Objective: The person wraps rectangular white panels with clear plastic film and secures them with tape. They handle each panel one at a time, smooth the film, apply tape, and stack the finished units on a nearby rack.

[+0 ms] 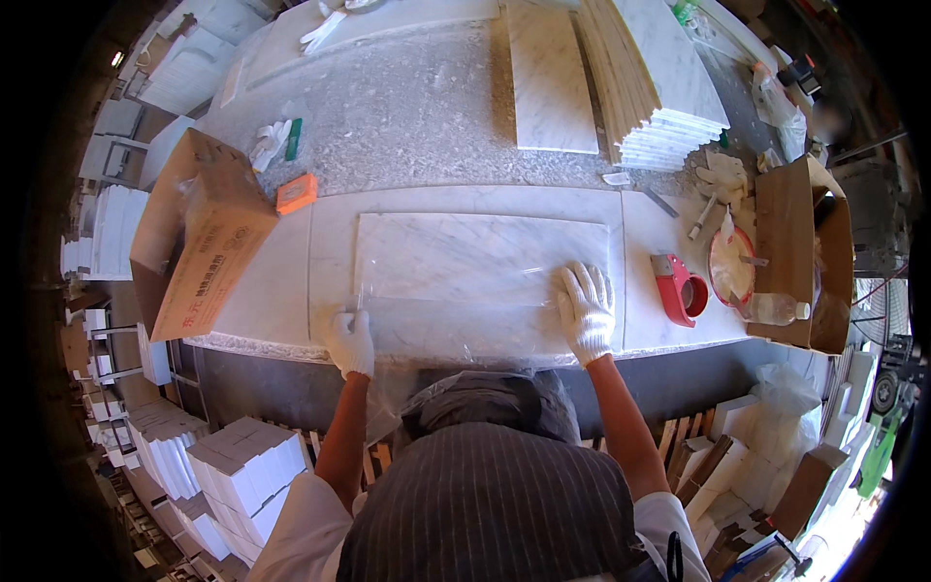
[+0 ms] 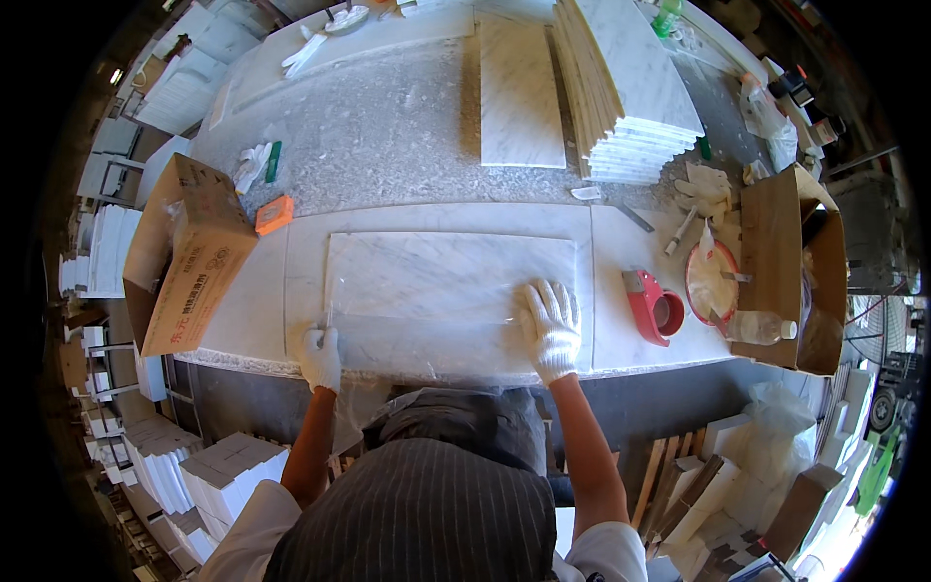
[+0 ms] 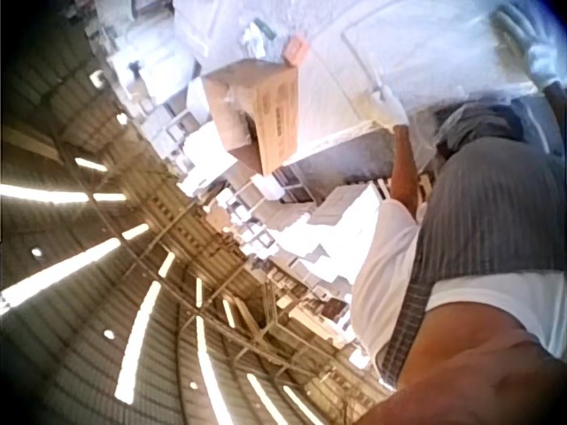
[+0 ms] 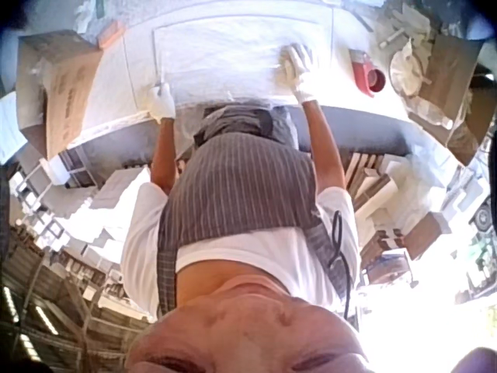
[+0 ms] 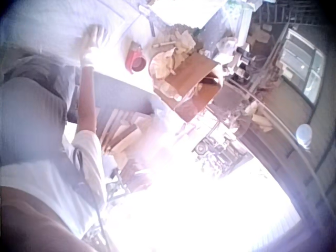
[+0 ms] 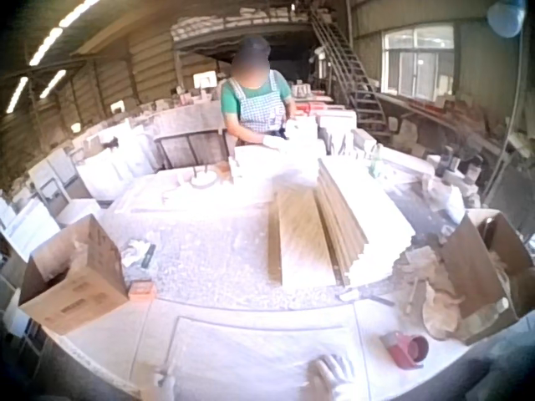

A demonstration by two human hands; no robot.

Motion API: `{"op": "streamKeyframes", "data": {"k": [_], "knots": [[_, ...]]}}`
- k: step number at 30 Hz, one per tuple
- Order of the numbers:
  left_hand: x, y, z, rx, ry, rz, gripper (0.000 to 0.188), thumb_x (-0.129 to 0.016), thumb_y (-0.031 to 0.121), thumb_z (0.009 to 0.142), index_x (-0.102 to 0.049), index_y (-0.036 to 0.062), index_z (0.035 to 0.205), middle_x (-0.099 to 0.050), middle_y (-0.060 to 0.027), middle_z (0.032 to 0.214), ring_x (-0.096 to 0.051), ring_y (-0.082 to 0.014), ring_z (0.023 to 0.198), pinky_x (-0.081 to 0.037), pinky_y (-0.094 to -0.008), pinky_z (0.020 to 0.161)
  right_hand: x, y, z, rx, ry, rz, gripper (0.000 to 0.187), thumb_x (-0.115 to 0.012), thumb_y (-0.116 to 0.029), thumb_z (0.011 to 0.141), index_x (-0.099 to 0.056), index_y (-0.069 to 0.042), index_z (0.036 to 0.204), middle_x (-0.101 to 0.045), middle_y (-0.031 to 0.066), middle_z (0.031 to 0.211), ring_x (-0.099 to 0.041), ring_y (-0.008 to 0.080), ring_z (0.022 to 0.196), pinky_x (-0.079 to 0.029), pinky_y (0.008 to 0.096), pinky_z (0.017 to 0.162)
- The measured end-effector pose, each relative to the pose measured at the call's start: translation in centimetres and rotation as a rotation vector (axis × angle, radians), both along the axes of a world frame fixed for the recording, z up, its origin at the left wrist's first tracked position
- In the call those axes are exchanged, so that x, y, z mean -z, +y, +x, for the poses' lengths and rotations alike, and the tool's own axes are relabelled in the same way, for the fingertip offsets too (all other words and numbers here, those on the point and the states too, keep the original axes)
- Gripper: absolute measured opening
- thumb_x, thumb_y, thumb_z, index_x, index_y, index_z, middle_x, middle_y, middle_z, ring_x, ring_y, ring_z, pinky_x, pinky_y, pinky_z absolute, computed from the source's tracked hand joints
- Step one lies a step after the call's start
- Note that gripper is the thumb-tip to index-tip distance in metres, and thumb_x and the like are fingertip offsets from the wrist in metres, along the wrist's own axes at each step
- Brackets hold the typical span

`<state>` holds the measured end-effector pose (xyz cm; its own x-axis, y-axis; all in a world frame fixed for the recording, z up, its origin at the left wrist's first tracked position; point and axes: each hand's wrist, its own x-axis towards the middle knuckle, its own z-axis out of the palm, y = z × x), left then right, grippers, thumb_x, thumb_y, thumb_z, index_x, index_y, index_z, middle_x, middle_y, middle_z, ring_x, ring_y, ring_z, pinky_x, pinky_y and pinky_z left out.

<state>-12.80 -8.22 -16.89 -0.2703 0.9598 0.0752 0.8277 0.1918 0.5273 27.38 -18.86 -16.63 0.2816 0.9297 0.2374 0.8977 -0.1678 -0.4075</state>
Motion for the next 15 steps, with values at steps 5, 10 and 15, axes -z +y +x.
{"op": "streamKeyframes", "data": {"k": [5,10,15], "knots": [[-3.9,0.7,3.3,0.055,0.256,-0.059,0.036,-0.065,0.031,0.091,-0.061,0.006,0.116,-0.056,-0.0178,0.132,-0.054,-0.0361,0.117,-0.042,-0.0447,0.099,0.0,-0.1,0.3,0.007,-0.002,0.007,0.039,-0.061,-0.023,0.09,-0.063,-0.01,0.128,-0.058,0.0124,0.137,-0.049,0.0367,0.129,-0.033,0.0483,0.112],[-5.2,0.7,9.5,0.654,0.299,0.057,0.047,-0.062,0.033,0.093,-0.055,0.0131,0.134,-0.048,-0.0162,0.144,-0.044,-0.0371,0.13,-0.034,-0.0513,0.109,-0.5,-0.1,-0.3,0.023,0.001,-0.003,0.04,-0.06,-0.023,0.09,-0.063,-0.01,0.128,-0.057,0.0129,0.136,-0.048,0.0364,0.129,-0.034,0.0488,0.111],[-3.0,3.5,10.7,1.08,0.41,0.08,0.05,-0.057,0.042,0.092,-0.054,0.0178,0.136,-0.045,-0.0103,0.147,-0.037,-0.0324,0.137,-0.021,-0.0507,0.118,-1.1,-0.1,-0.6,0.049,0.033,-0.128,0.045,-0.056,-0.029,0.09,-0.058,-0.012,0.132,-0.053,0.0113,0.14,-0.045,0.0358,0.133,-0.029,0.0479,0.114]]}}
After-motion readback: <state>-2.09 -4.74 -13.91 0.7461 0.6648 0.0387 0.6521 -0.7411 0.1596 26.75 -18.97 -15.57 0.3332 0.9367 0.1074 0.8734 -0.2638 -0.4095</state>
